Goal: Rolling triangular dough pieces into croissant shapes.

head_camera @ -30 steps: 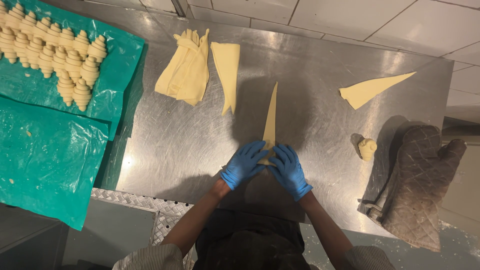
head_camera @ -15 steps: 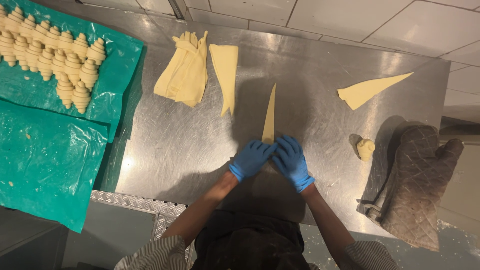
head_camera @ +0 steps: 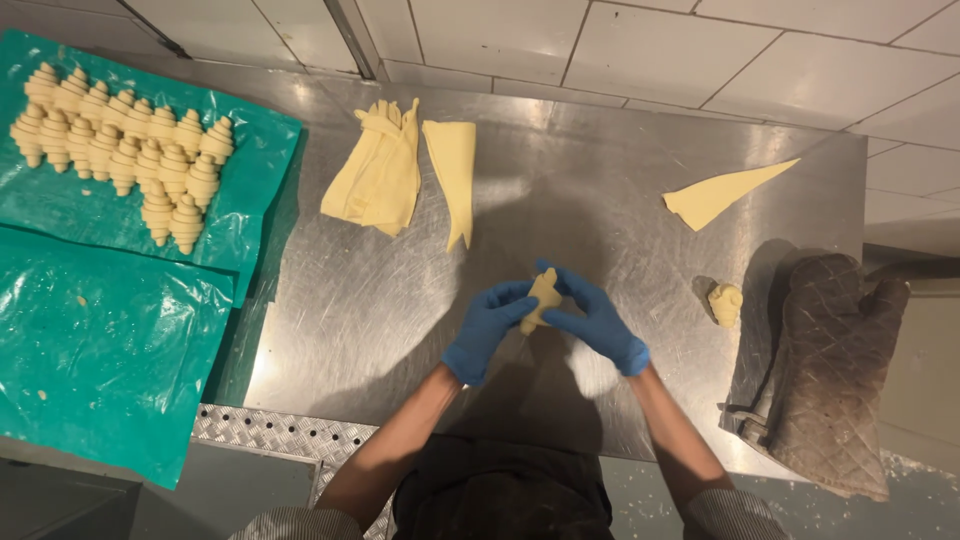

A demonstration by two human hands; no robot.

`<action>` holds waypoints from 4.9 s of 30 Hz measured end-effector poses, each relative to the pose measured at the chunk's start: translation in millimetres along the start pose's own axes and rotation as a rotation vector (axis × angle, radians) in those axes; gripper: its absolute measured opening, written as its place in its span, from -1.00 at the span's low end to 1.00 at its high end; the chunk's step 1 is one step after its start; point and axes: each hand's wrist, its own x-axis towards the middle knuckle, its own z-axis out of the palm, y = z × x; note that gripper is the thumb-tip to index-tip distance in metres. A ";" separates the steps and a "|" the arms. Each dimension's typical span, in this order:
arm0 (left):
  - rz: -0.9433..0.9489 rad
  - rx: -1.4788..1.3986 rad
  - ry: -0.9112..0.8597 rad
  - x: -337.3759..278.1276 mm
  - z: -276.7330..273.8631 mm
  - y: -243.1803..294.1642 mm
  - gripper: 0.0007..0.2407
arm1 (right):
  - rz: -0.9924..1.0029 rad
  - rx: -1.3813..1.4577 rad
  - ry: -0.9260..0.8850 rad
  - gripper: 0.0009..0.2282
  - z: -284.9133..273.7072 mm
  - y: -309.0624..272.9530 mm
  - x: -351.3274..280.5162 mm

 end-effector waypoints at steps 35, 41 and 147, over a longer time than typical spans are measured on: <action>-0.128 -0.325 -0.212 -74.2 41.5 14.6 -0.61 | 0.131 -0.344 0.049 -0.43 -9.0 -110.1 -59.5; -0.147 -0.344 -0.200 -81.3 51.8 22.0 -0.60 | 0.137 -0.346 0.076 -0.42 -8.2 -108.0 -65.9; 0.482 0.464 0.750 -42.5 -567.6 209.7 -0.56 | 0.047 0.192 0.545 -0.66 218.0 -12.7 101.8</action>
